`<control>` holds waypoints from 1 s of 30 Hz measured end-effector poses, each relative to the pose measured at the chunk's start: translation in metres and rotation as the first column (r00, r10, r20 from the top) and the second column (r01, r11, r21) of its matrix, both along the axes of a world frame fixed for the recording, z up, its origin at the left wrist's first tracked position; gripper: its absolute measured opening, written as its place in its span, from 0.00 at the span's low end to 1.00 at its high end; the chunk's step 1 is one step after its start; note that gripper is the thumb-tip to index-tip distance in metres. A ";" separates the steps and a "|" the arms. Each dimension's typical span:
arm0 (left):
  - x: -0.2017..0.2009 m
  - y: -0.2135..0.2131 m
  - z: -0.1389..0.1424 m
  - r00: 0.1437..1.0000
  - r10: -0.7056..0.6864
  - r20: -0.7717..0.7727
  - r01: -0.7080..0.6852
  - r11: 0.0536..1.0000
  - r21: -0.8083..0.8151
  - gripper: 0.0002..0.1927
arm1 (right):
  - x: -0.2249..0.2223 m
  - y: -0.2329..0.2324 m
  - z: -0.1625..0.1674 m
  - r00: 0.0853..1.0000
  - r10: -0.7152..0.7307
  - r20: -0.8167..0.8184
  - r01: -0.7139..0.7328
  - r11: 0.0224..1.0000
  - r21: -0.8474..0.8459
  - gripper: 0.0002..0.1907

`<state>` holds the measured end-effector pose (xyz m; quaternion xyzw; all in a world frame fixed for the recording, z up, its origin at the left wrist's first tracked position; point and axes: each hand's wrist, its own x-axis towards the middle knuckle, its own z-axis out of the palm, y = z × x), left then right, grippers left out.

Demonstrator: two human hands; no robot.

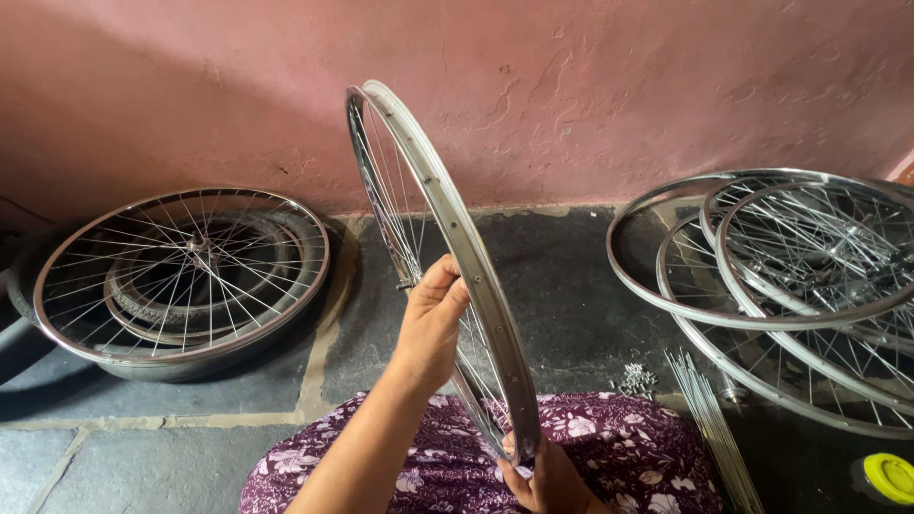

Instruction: The person assembles a bicycle wheel by inserting spokes into the hub and rim. They repeatedly thread each spoke through the rim holes and secure it at the hub, rotating the wheel to access different positions.

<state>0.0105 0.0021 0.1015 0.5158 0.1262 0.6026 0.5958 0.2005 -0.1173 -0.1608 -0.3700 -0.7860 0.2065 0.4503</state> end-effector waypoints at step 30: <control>-0.014 -0.038 -0.044 0.708 0.459 -0.537 -0.107 0.821 0.561 0.11 | -0.013 0.001 0.029 1.000 -0.020 0.011 0.020 1.000 -0.014 0.22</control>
